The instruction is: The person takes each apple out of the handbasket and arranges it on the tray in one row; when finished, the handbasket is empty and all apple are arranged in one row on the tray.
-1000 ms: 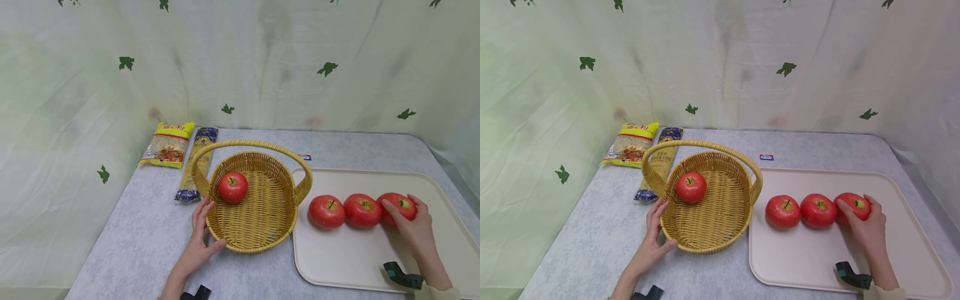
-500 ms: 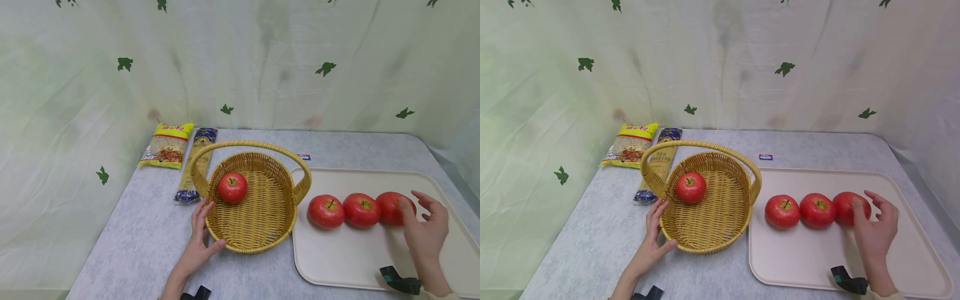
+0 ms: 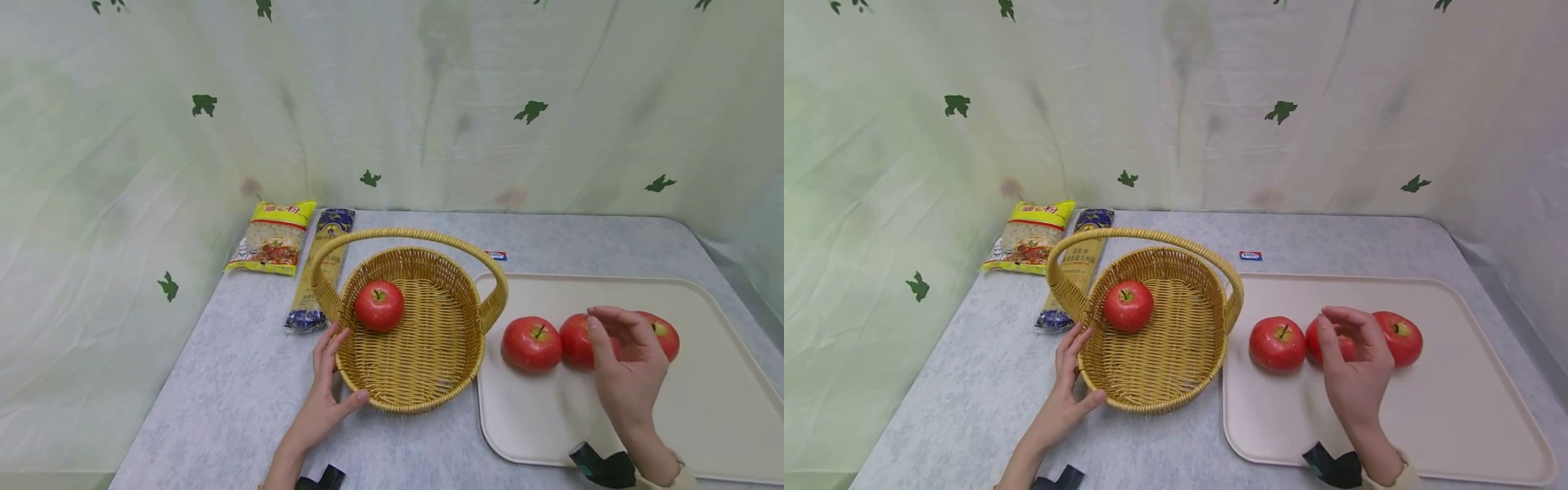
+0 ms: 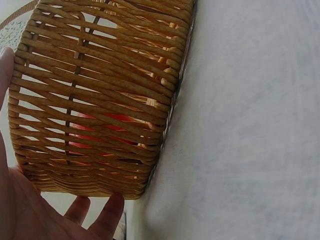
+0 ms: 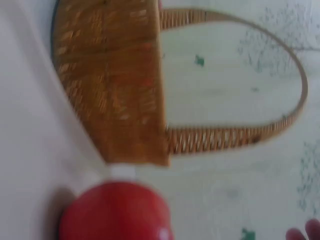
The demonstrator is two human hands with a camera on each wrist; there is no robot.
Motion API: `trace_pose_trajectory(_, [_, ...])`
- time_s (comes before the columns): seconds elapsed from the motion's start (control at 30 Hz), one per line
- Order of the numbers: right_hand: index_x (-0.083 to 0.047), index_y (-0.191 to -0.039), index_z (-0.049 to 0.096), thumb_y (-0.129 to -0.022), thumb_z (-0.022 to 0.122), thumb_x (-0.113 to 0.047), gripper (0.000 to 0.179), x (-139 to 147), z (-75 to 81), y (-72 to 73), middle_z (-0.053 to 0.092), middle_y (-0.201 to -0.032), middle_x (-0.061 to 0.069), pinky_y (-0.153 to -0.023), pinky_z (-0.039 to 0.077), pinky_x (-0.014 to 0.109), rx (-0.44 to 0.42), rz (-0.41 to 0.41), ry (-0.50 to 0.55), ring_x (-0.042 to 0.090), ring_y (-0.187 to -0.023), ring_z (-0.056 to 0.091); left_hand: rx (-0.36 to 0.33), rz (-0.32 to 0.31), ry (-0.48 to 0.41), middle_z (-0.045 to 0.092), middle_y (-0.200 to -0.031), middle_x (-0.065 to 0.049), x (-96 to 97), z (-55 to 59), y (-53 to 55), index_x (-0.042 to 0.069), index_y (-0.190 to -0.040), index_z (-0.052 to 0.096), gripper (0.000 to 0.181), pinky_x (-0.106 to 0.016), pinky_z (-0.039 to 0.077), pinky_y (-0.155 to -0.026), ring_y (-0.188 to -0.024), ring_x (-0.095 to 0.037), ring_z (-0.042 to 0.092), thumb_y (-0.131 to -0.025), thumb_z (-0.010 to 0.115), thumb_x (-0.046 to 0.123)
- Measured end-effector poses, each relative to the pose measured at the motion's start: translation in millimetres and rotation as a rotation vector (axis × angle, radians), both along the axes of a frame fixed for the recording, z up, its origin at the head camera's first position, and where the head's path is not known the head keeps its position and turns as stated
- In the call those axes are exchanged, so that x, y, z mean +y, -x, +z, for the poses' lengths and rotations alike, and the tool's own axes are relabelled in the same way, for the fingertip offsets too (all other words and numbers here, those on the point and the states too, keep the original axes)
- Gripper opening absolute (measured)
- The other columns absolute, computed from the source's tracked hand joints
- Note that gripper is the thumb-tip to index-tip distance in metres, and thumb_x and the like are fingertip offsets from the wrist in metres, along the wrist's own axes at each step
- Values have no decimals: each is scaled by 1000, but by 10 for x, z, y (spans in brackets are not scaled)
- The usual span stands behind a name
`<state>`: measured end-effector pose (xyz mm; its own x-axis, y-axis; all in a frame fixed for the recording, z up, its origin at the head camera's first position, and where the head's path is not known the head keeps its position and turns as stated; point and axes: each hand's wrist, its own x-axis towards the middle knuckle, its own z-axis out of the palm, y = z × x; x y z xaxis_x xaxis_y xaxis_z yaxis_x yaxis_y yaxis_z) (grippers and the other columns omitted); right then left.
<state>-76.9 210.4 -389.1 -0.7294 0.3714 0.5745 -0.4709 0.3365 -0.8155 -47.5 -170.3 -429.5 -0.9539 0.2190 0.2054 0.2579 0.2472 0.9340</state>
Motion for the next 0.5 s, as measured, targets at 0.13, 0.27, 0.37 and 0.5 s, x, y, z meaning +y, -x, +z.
trace_pose_trajectory(0.13, [23, -100, 55, -80, 55, 22, 20, -293, 73, -24, 65, -96, 13, -79, 47, 20, 176, 234, 119, 17, -87, 63, 1, -1, 8, -5, -155, -5, -57, -168, 50, 13, -152, 18, 89, -58, 22, -96, -138, -35, 2, -80, 70, 2])
trace_pose_trajectory(0.27, [23, -92, 56, -79, 55, 21, 14, -591, 160, -34, 65, -91, 17, -79, 48, 22, 288, 420, 149, 20, -85, 62, 2, -1, 10, -5, -155, -3, -61, -185, 56, 16, -152, 18, 90, -58, 21, -96, -138, -34, 1, -80, 70, 1])
trace_pose_trajectory(0.37, [21, -89, 58, -83, 59, 13, 10, -821, 258, -22, 64, -87, 18, -77, 48, 23, 345, 512, 102, 20, -83, 60, -11, 3, 2, -4, -154, -9, -16, -49, 16, 16, -151, 20, 88, -60, 21, -96, -138, -38, 1, -80, 68, -2])
trace_pose_trajectory(0.5, [16, -88, 60, -88, 63, -1, 17, -1084, 348, 27, 62, -85, 18, -73, 46, 23, 413, 570, -10, 20, -79, 56, 4, -1, 4, -4, -154, -12, -22, -77, 23, 14, -151, 19, 88, -59, 22, -95, -137, -39, 2, -80, 69, -1])
